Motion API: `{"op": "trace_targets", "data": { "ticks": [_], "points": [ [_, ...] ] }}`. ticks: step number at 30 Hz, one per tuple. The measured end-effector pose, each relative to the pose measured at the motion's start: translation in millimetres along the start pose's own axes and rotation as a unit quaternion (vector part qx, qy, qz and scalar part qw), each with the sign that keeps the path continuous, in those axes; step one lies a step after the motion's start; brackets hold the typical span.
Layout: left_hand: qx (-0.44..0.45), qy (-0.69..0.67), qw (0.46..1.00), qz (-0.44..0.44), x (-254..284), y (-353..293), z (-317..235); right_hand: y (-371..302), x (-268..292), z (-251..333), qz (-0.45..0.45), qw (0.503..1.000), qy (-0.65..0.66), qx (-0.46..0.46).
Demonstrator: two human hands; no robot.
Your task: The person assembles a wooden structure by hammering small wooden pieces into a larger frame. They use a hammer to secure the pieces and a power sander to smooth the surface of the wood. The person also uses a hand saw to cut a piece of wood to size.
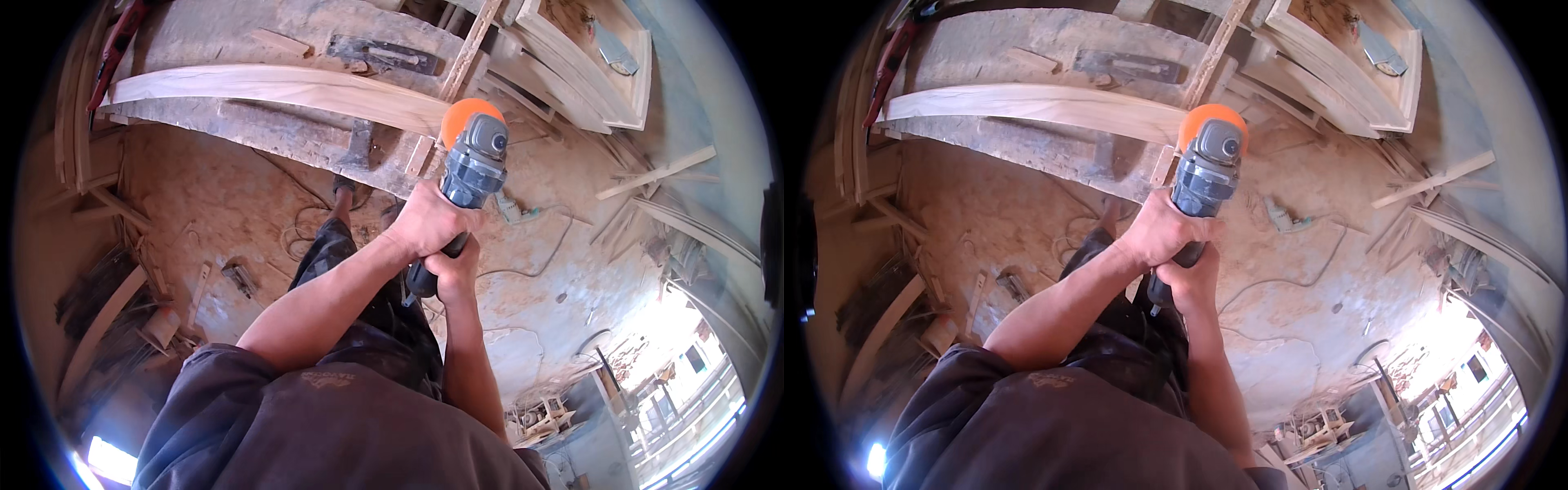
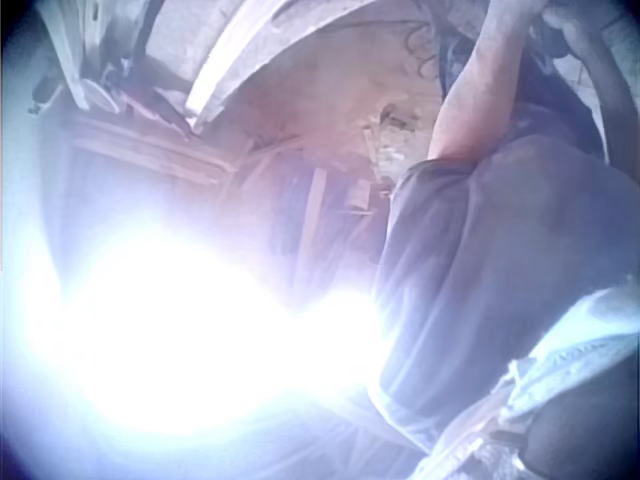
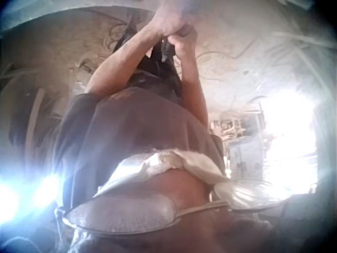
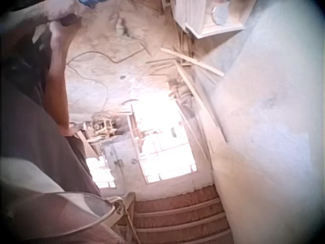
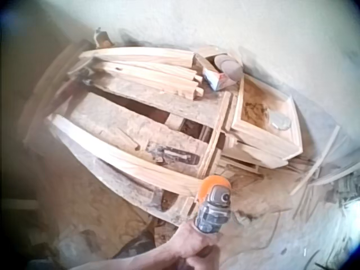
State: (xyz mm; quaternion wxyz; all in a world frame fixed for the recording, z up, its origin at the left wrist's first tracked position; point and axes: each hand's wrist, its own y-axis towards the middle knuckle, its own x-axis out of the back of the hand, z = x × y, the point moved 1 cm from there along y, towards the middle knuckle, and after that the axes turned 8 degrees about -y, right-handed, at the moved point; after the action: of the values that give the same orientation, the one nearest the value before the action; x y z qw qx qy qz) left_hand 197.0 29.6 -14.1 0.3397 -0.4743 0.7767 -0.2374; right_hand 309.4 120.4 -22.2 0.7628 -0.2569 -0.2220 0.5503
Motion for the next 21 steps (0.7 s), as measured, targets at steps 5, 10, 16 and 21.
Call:
{"op": "trace_targets", "data": {
  "ticks": [5, 10, 16, 21],
  "points": [
    [0.021, 0.023, 0.999, 0.016, -16.7, 0.7, -6.8, 0.7, 1.5, 7.4, -0.014, 1.0, 0.01, 0.006],
    [-0.026, -0.045, 0.998, -0.043, 15.1, -11.2, -1.9, 1.7, -27.1, 16.2, -0.034, 0.997, -0.045, 0.046],
    [-0.002, -0.019, 1.0, 0.017, -11.8, -6.7, 13.6, -14.1, -4.3, 14.0, -0.022, 0.999, 0.024, -0.013],
    [0.014, -0.054, 0.997, -0.053, 33.8, -24.7, 1.3, -1.9, -40.8, 13.0, 0.026, 0.993, -0.111, 0.024]
  ]
}}
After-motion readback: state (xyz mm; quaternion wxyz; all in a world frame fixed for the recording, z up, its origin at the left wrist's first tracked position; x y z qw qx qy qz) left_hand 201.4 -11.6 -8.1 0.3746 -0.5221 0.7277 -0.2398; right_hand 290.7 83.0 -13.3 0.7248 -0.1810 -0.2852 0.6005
